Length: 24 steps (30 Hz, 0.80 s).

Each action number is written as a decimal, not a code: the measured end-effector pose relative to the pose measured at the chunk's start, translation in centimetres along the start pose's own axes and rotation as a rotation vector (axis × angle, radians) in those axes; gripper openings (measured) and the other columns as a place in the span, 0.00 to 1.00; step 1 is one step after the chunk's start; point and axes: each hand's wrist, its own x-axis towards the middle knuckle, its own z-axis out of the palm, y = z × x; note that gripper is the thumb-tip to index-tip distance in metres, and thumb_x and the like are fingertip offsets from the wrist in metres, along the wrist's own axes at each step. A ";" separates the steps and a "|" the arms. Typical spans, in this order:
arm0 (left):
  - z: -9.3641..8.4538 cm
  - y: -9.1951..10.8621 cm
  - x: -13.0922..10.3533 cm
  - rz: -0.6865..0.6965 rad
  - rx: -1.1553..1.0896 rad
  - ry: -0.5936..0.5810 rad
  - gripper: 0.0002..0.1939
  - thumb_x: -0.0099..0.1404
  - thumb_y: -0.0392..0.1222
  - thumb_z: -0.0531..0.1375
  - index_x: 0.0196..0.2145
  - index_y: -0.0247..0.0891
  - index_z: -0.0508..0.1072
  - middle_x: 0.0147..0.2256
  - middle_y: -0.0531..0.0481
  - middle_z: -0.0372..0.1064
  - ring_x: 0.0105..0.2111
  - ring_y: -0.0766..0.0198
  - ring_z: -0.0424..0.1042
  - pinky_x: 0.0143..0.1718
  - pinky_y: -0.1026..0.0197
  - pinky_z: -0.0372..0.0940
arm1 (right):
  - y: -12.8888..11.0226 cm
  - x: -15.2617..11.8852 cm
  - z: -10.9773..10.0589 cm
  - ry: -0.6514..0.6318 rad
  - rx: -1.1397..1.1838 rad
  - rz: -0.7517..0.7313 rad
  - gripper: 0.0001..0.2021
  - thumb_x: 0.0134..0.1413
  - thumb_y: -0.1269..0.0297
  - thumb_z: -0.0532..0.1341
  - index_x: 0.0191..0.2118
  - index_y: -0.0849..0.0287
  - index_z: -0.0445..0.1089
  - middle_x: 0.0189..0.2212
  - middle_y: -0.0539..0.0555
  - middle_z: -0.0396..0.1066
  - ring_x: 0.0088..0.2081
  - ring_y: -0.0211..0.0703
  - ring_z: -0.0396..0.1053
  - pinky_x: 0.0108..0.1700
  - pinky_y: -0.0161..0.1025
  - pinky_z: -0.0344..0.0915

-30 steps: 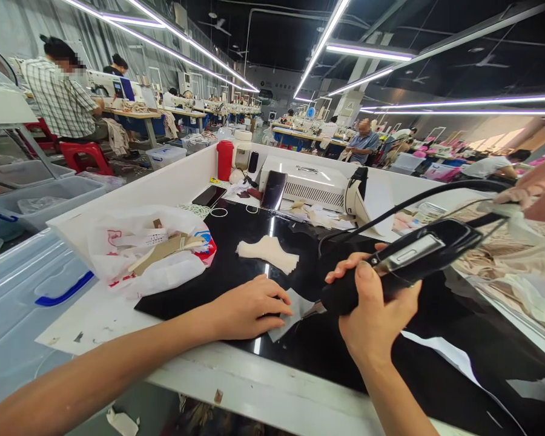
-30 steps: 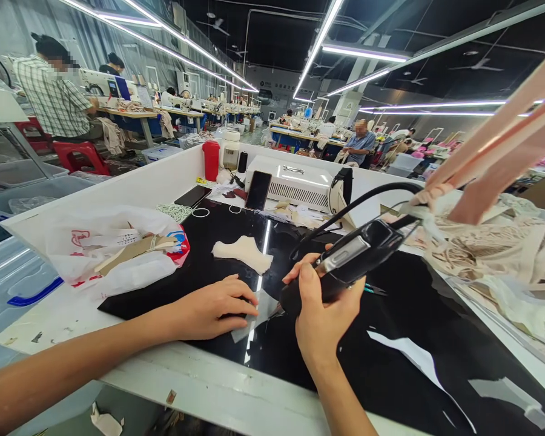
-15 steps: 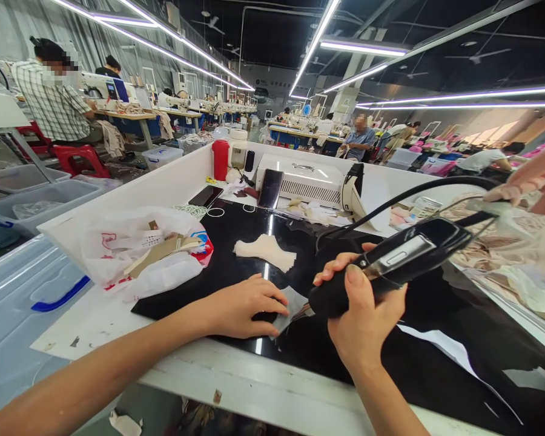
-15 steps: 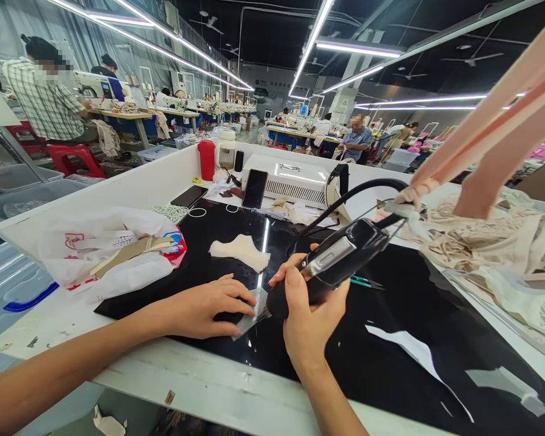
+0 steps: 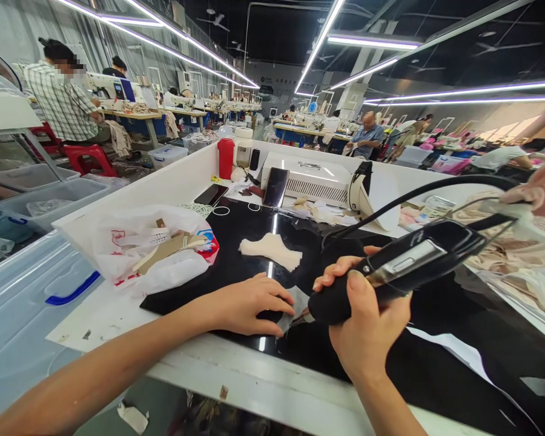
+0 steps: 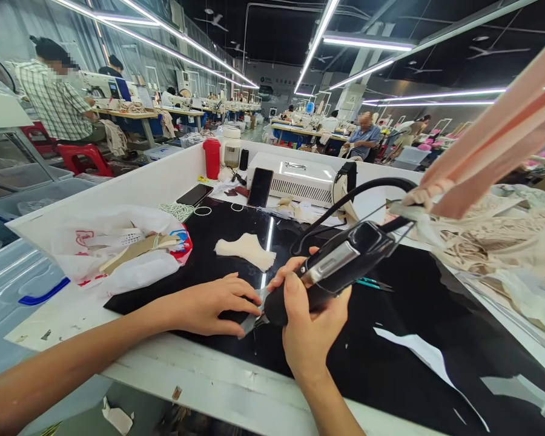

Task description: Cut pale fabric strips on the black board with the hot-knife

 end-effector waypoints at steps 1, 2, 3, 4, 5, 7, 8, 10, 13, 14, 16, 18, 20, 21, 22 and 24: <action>-0.1 0.0 0.0 0.002 0.001 -0.003 0.20 0.66 0.43 0.68 0.54 0.40 0.76 0.56 0.41 0.72 0.57 0.51 0.69 0.65 0.45 0.51 | 0.0 0.0 0.0 0.001 -0.009 0.000 0.21 0.52 0.61 0.71 0.49 0.52 0.65 0.30 0.45 0.70 0.26 0.37 0.69 0.28 0.39 0.71; -0.1 0.1 0.0 0.005 0.001 -0.006 0.20 0.66 0.43 0.68 0.54 0.40 0.76 0.56 0.41 0.72 0.57 0.51 0.69 0.65 0.46 0.51 | 0.0 0.0 0.0 0.003 -0.016 0.000 0.20 0.53 0.61 0.70 0.49 0.52 0.64 0.30 0.45 0.70 0.26 0.37 0.69 0.28 0.39 0.71; -0.2 0.1 0.0 0.007 0.000 -0.009 0.20 0.66 0.43 0.68 0.54 0.39 0.76 0.56 0.40 0.72 0.57 0.51 0.69 0.65 0.46 0.52 | 0.0 0.0 0.0 0.004 -0.017 -0.002 0.20 0.52 0.61 0.70 0.49 0.52 0.65 0.30 0.45 0.70 0.26 0.37 0.69 0.28 0.39 0.71; -0.2 0.1 0.0 0.008 -0.002 -0.014 0.20 0.66 0.43 0.68 0.54 0.39 0.76 0.56 0.40 0.72 0.57 0.51 0.69 0.64 0.47 0.52 | 0.0 0.0 0.1 0.002 -0.012 -0.004 0.20 0.52 0.61 0.70 0.49 0.52 0.65 0.29 0.45 0.70 0.26 0.37 0.69 0.28 0.38 0.71; -0.3 0.2 0.0 0.009 -0.002 -0.019 0.19 0.67 0.44 0.67 0.54 0.39 0.76 0.56 0.40 0.72 0.57 0.51 0.69 0.64 0.47 0.52 | 0.0 -0.1 0.1 0.000 0.000 -0.005 0.20 0.52 0.61 0.71 0.48 0.52 0.65 0.29 0.45 0.70 0.26 0.37 0.69 0.28 0.38 0.71; -0.4 0.3 0.0 0.009 0.001 -0.031 0.17 0.69 0.45 0.65 0.54 0.40 0.75 0.56 0.41 0.72 0.57 0.51 0.69 0.65 0.46 0.51 | -0.1 -0.2 0.1 -0.011 0.028 -0.008 0.20 0.51 0.61 0.71 0.49 0.52 0.65 0.29 0.45 0.70 0.26 0.37 0.68 0.28 0.38 0.70; -0.5 0.3 0.0 0.009 0.005 -0.036 0.17 0.69 0.45 0.65 0.54 0.40 0.75 0.56 0.42 0.71 0.57 0.51 0.69 0.65 0.46 0.51 | -0.1 -0.3 0.2 -0.021 0.039 -0.006 0.20 0.51 0.61 0.71 0.49 0.52 0.66 0.29 0.45 0.70 0.26 0.37 0.68 0.28 0.38 0.70; -0.6 0.4 0.1 0.012 0.016 -0.043 0.16 0.70 0.45 0.64 0.53 0.39 0.76 0.56 0.42 0.71 0.57 0.51 0.69 0.64 0.47 0.52 | 0.0 -0.6 0.2 -0.041 0.046 0.004 0.20 0.52 0.62 0.70 0.49 0.52 0.66 0.29 0.45 0.70 0.27 0.38 0.68 0.28 0.39 0.71; -0.7 0.4 0.1 0.022 0.028 -0.052 0.15 0.69 0.45 0.65 0.51 0.38 0.76 0.56 0.42 0.71 0.57 0.52 0.68 0.62 0.49 0.54 | 0.1 -1.0 0.4 -0.042 0.036 0.024 0.19 0.52 0.63 0.70 0.48 0.52 0.66 0.29 0.45 0.70 0.27 0.38 0.69 0.29 0.39 0.71; -0.7 0.4 0.1 0.025 0.029 -0.054 0.15 0.68 0.45 0.66 0.50 0.38 0.76 0.56 0.42 0.71 0.57 0.52 0.69 0.62 0.50 0.55 | 0.2 -1.0 0.5 -0.035 0.035 0.029 0.19 0.52 0.63 0.70 0.48 0.52 0.66 0.29 0.45 0.70 0.27 0.38 0.69 0.28 0.39 0.71; -0.7 0.3 0.0 0.024 0.024 -0.056 0.15 0.68 0.45 0.66 0.51 0.38 0.76 0.57 0.42 0.71 0.58 0.52 0.68 0.61 0.50 0.55 | 0.1 -0.9 0.5 -0.030 0.037 0.036 0.19 0.52 0.62 0.70 0.48 0.52 0.66 0.29 0.45 0.70 0.27 0.38 0.69 0.28 0.39 0.71; -0.7 0.2 -0.1 0.014 0.011 -0.052 0.16 0.67 0.45 0.67 0.51 0.41 0.76 0.57 0.43 0.71 0.58 0.52 0.68 0.63 0.49 0.53 | -0.2 -0.5 0.3 -0.030 0.036 0.031 0.20 0.51 0.62 0.71 0.48 0.53 0.66 0.29 0.46 0.71 0.27 0.38 0.69 0.27 0.39 0.71; -0.8 0.2 -0.1 0.001 0.000 -0.039 0.14 0.67 0.46 0.67 0.50 0.43 0.77 0.55 0.45 0.73 0.56 0.53 0.70 0.65 0.48 0.50 | -0.7 0.2 -0.1 -0.006 0.021 -0.005 0.21 0.49 0.61 0.72 0.48 0.53 0.66 0.28 0.46 0.71 0.25 0.38 0.68 0.26 0.39 0.71; -0.8 0.2 -0.1 -0.002 -0.002 -0.023 0.13 0.67 0.45 0.67 0.48 0.43 0.78 0.53 0.46 0.74 0.55 0.54 0.71 0.66 0.47 0.49 | -0.9 0.6 -0.4 0.017 0.009 -0.033 0.21 0.49 0.62 0.72 0.47 0.53 0.66 0.28 0.45 0.71 0.25 0.38 0.68 0.25 0.39 0.71; -0.8 0.3 -0.1 -0.001 0.000 -0.002 0.11 0.66 0.45 0.68 0.45 0.43 0.79 0.50 0.46 0.75 0.53 0.54 0.72 0.67 0.47 0.48 | -1.1 1.1 -0.7 0.044 -0.004 -0.063 0.20 0.49 0.62 0.72 0.47 0.53 0.66 0.28 0.45 0.71 0.24 0.38 0.68 0.25 0.39 0.71; -0.6 0.5 0.0 0.002 0.000 0.037 0.10 0.65 0.44 0.68 0.44 0.42 0.79 0.49 0.46 0.76 0.52 0.55 0.72 0.68 0.46 0.47 | -1.4 1.9 -1.4 0.093 -0.029 -0.107 0.20 0.49 0.62 0.72 0.46 0.53 0.67 0.27 0.44 0.71 0.24 0.38 0.67 0.25 0.38 0.71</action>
